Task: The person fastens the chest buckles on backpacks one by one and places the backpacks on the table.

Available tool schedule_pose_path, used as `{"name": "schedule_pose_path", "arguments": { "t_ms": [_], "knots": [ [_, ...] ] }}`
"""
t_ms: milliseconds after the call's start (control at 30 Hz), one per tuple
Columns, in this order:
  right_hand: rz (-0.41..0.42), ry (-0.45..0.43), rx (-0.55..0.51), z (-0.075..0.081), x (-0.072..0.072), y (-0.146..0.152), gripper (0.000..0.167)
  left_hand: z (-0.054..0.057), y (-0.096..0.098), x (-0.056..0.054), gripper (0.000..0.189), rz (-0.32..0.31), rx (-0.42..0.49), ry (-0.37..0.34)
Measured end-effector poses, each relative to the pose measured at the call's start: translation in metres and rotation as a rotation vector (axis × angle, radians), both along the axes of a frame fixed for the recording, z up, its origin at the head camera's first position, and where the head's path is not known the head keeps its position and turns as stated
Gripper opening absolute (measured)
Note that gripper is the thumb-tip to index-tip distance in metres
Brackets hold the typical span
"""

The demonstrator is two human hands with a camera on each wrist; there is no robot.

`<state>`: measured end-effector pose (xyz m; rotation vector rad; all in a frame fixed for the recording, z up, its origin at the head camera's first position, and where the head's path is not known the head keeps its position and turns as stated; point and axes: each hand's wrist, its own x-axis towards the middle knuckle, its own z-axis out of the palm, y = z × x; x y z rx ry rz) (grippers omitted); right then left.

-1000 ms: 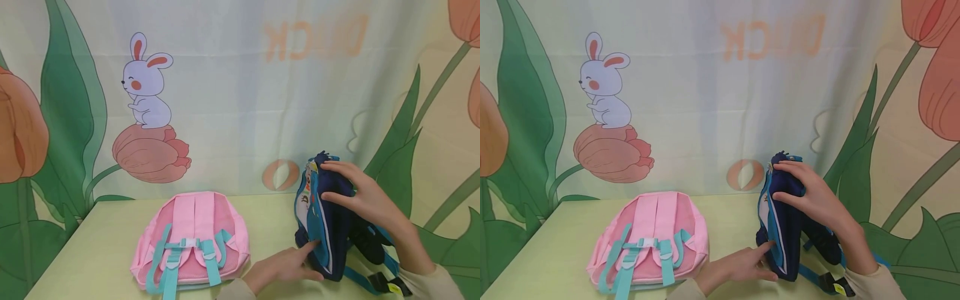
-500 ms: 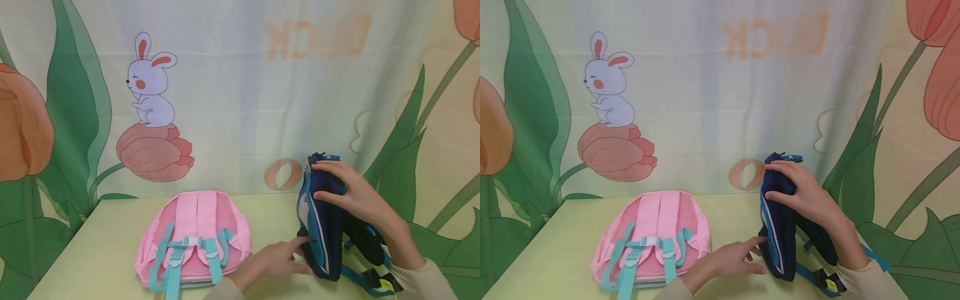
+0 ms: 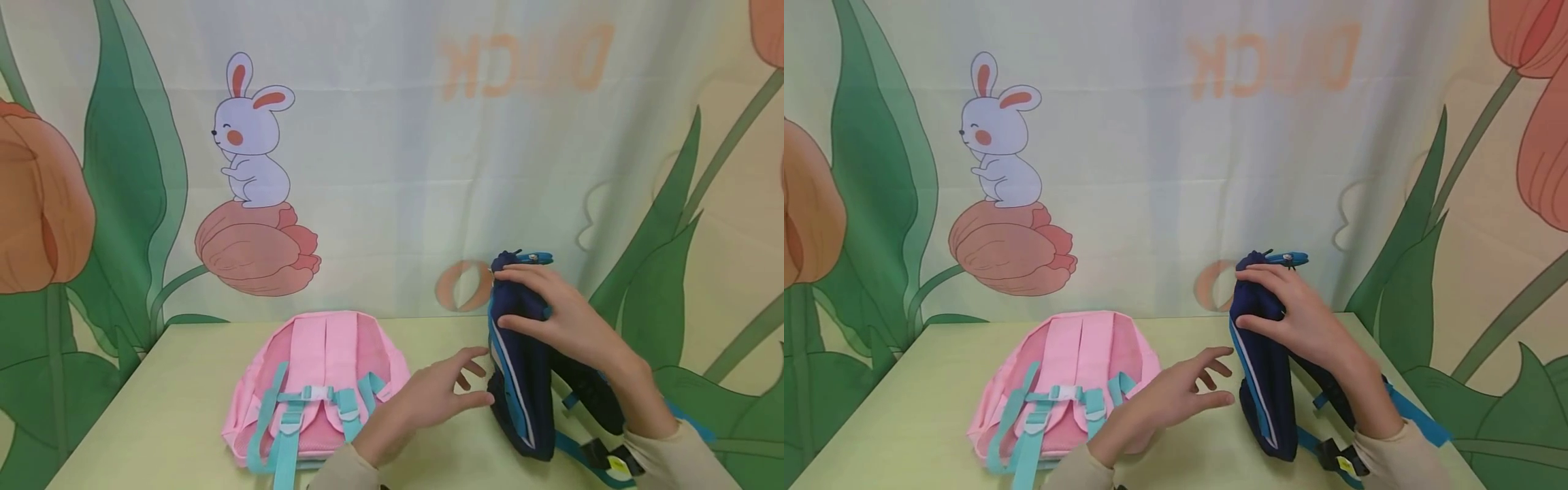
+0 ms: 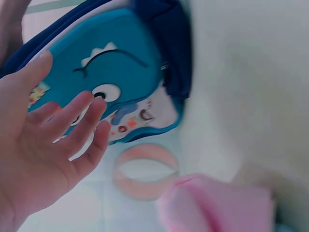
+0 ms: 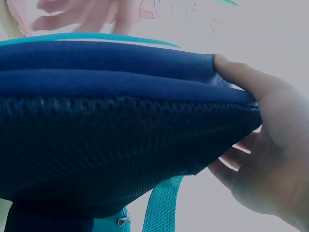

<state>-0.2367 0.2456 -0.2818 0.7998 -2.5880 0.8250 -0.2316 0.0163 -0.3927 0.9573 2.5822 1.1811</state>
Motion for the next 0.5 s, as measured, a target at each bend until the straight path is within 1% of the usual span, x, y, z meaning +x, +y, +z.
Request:
{"name": "schedule_pose_path", "arguments": {
  "t_ms": [100,233,367,500],
  "knots": [
    [0.001,0.003,-0.004,-0.001,0.0,-0.003,0.062,0.011,-0.008,-0.001,0.066,0.025,0.078,0.023],
    [-0.002,0.006,-0.008,-0.002,0.0,-0.007,0.062,0.024,-0.017,-0.003,0.065,0.062,0.157,0.049],
    [0.013,0.016,-0.008,-0.003,-0.001,-0.011,0.061,0.035,-0.026,-0.004,0.062,0.084,0.231,0.06],
    [0.014,0.028,-0.008,-0.005,-0.002,-0.017,0.06,0.043,-0.032,-0.004,0.061,0.096,0.278,0.061]
  ]
}}
